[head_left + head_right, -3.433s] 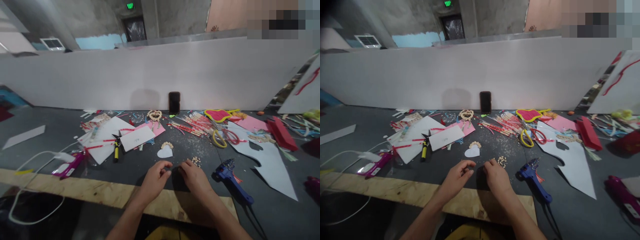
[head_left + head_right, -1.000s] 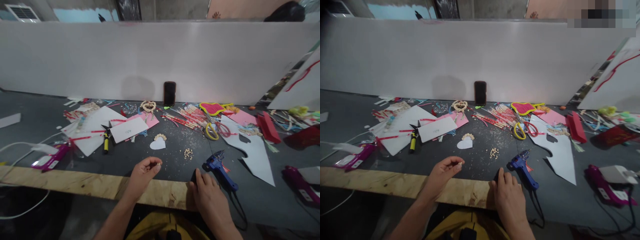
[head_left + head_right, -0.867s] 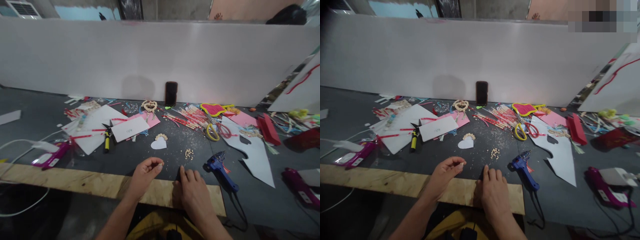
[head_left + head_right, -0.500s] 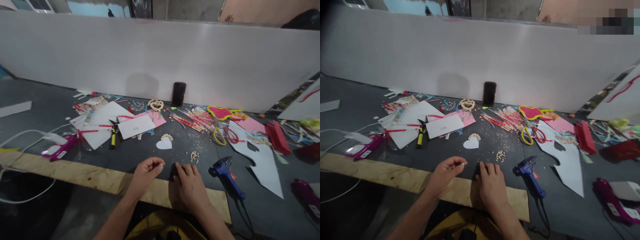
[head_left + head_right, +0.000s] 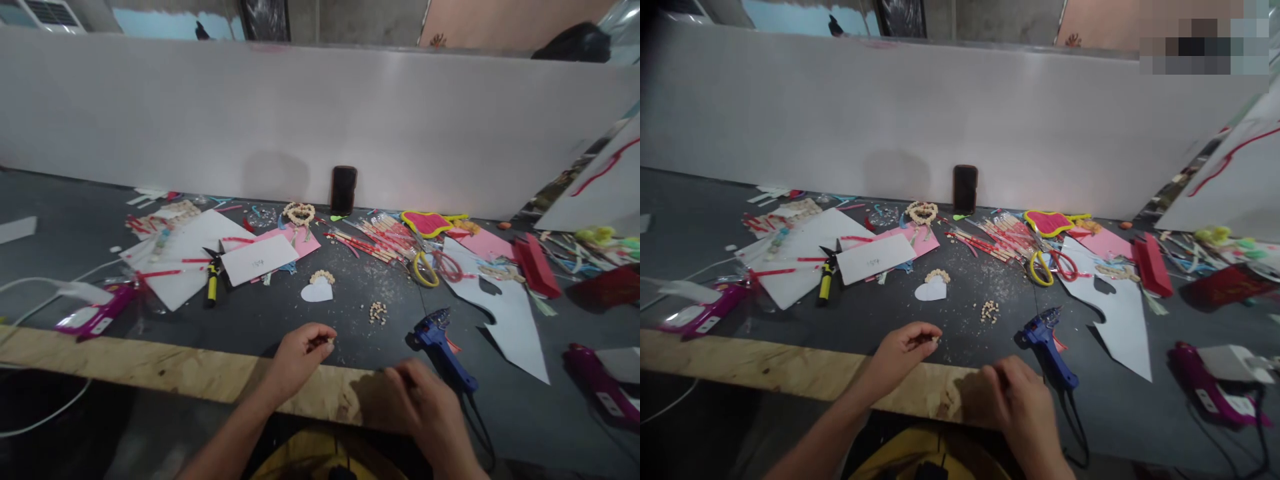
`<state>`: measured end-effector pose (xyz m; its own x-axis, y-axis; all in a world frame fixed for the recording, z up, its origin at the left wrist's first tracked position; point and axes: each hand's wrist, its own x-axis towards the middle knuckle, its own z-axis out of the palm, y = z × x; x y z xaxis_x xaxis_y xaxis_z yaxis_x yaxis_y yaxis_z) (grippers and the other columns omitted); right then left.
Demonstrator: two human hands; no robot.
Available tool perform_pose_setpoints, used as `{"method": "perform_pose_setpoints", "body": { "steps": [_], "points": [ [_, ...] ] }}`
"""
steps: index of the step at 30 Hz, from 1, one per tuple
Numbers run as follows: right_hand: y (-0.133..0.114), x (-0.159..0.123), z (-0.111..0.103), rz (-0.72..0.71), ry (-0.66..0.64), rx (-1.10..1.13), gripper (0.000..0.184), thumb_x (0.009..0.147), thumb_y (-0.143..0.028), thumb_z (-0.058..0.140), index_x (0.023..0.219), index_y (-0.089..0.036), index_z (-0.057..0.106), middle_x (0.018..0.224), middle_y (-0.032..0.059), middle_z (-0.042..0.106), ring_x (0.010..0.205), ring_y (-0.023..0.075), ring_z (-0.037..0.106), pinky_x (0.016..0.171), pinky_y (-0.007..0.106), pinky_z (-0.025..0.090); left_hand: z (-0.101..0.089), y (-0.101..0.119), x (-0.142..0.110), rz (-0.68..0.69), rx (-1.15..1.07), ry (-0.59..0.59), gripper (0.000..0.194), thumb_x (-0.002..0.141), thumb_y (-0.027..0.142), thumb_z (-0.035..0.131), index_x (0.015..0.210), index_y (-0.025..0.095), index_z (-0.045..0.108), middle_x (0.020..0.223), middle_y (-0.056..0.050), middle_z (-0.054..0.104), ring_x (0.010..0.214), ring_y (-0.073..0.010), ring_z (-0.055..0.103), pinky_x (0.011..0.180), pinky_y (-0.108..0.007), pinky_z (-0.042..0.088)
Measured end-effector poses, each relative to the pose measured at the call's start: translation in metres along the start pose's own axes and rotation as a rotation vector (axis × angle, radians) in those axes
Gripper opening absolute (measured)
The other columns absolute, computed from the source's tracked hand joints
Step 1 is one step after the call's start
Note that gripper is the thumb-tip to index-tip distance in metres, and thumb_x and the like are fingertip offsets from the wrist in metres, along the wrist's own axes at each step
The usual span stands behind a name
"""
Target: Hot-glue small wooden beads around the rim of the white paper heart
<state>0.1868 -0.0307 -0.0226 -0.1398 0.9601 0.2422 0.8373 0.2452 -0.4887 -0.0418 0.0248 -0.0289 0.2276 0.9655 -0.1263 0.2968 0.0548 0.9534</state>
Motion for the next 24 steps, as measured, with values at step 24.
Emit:
{"method": "perform_pose_setpoints", "body": {
  "steps": [24],
  "points": [
    [0.056,0.004,-0.037,0.602,0.341,0.634,0.039,0.076,-0.049,0.055,0.096,-0.017,0.066,0.080,0.0073,0.070,0.056,0.0175,0.060,0.050,0.028,0.049,0.021,0.028,0.047,0.328,0.685,-0.139,0.028,0.081,0.012,0.046,0.102,0.019,0.064,0.099,-0.007,0.067,0.094,-0.0209,0.056,0.084,-0.034,0.040]
  ]
}}
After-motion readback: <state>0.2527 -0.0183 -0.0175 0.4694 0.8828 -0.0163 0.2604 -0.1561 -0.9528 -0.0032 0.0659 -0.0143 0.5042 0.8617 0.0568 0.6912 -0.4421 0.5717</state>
